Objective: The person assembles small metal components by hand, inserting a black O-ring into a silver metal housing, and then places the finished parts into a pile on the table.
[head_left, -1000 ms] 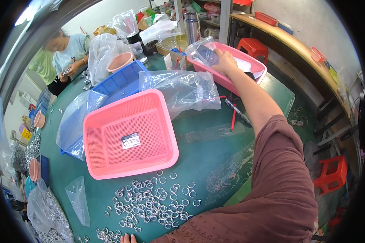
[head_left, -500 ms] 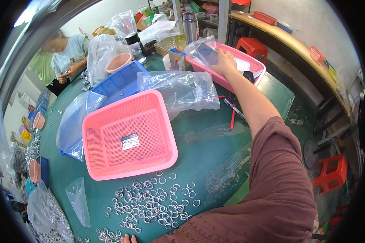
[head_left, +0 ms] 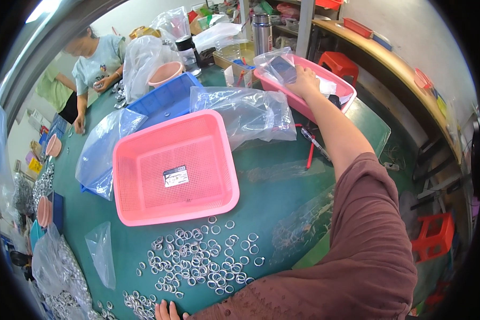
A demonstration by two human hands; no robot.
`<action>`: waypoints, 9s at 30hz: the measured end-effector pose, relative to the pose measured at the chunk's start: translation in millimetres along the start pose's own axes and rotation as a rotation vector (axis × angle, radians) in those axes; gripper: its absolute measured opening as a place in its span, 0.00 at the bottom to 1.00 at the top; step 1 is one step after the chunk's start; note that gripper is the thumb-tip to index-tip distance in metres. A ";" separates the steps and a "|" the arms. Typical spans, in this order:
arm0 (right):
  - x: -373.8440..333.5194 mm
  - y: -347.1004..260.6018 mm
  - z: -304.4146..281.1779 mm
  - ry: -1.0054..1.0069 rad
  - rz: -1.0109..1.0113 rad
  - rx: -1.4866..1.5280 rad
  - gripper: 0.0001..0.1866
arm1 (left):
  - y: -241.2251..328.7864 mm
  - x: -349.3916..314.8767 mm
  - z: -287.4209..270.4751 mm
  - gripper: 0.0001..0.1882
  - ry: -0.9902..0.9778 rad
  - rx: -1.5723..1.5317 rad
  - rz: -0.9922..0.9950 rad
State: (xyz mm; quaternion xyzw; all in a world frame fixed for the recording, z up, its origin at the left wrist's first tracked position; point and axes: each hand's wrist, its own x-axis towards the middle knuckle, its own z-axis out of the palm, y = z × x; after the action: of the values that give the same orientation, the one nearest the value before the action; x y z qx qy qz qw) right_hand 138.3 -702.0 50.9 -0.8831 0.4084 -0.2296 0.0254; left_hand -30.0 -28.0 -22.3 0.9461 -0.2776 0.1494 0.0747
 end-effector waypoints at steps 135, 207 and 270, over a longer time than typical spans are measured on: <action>-454.1 -214.5 -93.3 -0.753 -0.810 1.320 0.10 | -11.6 36.9 -18.7 0.20 -0.094 -1.884 -0.561; -455.1 -212.0 -86.1 -1.112 -0.615 1.401 0.11 | -8.8 44.5 -18.9 0.14 -0.400 -2.156 -0.863; -453.9 -255.4 -58.3 -0.416 -1.174 0.788 0.04 | -24.4 25.5 -4.9 0.09 -0.296 -2.195 -0.888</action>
State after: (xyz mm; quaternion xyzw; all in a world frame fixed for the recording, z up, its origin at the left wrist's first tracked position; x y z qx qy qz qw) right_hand 40.1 -191.1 -12.4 -0.9070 -0.2576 -0.1629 0.2905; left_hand 2.6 -19.4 -10.9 0.3982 0.0884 -0.3171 0.8562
